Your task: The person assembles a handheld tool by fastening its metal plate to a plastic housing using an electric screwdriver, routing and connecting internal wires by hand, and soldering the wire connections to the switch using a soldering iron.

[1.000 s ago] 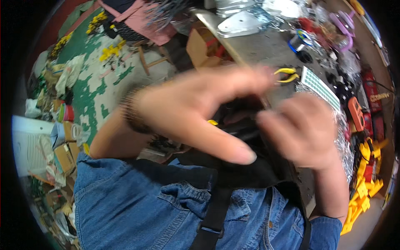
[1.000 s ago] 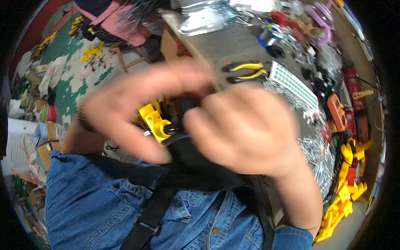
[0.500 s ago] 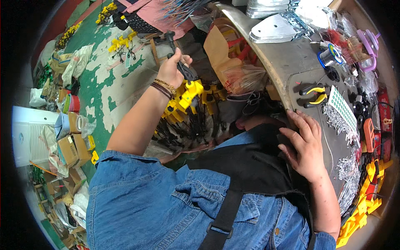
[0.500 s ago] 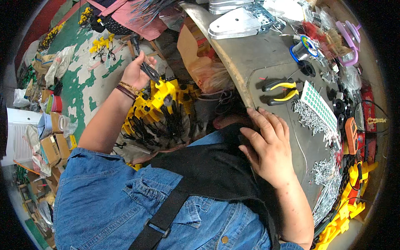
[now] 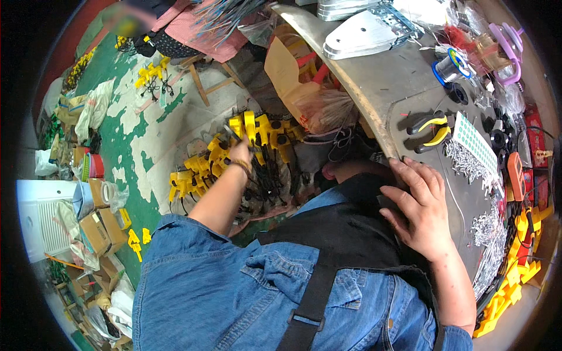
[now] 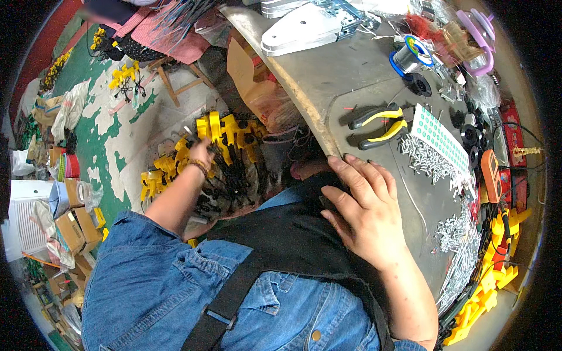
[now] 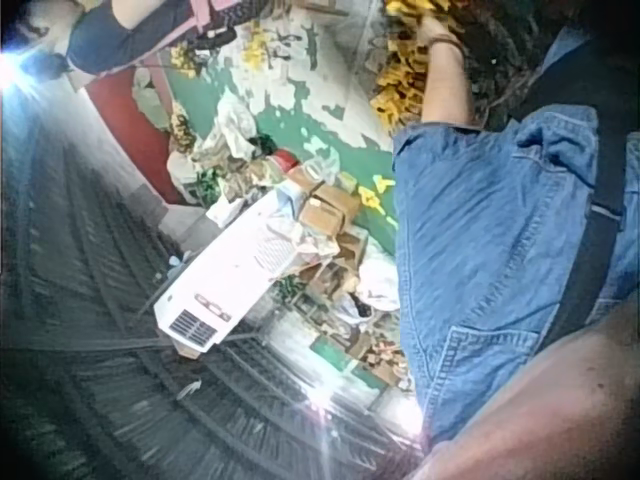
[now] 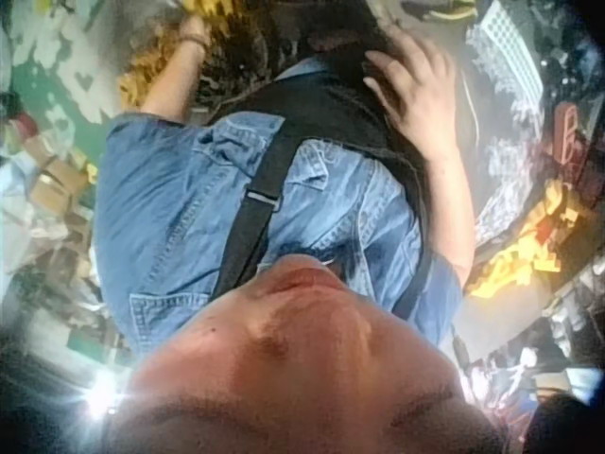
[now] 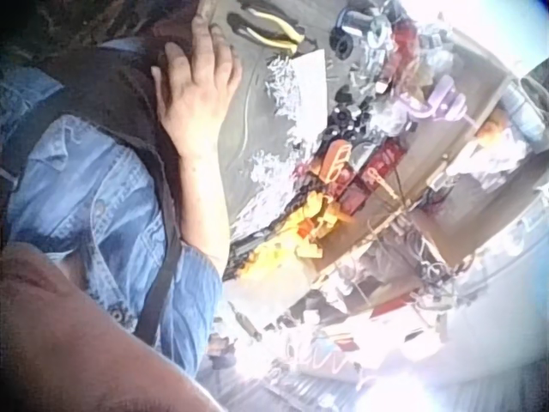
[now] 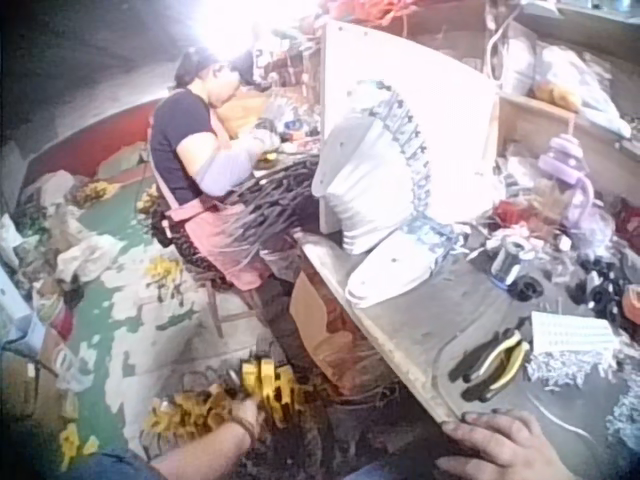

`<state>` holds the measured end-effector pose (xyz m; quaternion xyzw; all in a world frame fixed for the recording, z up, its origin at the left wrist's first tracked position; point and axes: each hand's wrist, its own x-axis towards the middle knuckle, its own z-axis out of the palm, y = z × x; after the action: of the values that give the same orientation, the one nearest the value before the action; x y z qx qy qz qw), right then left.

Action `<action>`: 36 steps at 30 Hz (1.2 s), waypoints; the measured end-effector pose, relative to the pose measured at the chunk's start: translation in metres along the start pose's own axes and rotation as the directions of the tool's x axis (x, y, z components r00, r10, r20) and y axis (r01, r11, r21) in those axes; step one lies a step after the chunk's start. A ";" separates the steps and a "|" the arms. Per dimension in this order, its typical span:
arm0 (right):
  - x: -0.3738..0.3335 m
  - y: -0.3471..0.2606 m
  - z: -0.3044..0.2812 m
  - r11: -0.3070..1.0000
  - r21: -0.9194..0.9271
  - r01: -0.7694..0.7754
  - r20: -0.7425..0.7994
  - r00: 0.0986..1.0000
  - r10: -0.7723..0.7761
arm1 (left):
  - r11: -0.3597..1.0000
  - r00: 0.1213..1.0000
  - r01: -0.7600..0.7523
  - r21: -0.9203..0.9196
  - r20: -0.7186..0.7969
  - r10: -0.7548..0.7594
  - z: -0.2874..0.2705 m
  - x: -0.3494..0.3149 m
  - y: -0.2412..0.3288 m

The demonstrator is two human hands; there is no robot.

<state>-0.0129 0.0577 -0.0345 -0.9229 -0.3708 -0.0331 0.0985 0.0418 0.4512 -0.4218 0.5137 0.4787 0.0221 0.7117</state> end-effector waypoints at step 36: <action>-0.370 0.142 -0.112 0.619 -0.203 -0.758 -0.371 0.645 0.668 | -0.017 -0.005 -1.000 0.022 0.465 0.885 0.213 -0.281 0.235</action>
<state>-0.1811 -0.3161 0.0033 -0.9829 0.0582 -0.1745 -0.0101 0.1477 0.2638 -0.0570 0.8115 -0.1384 0.3387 0.4556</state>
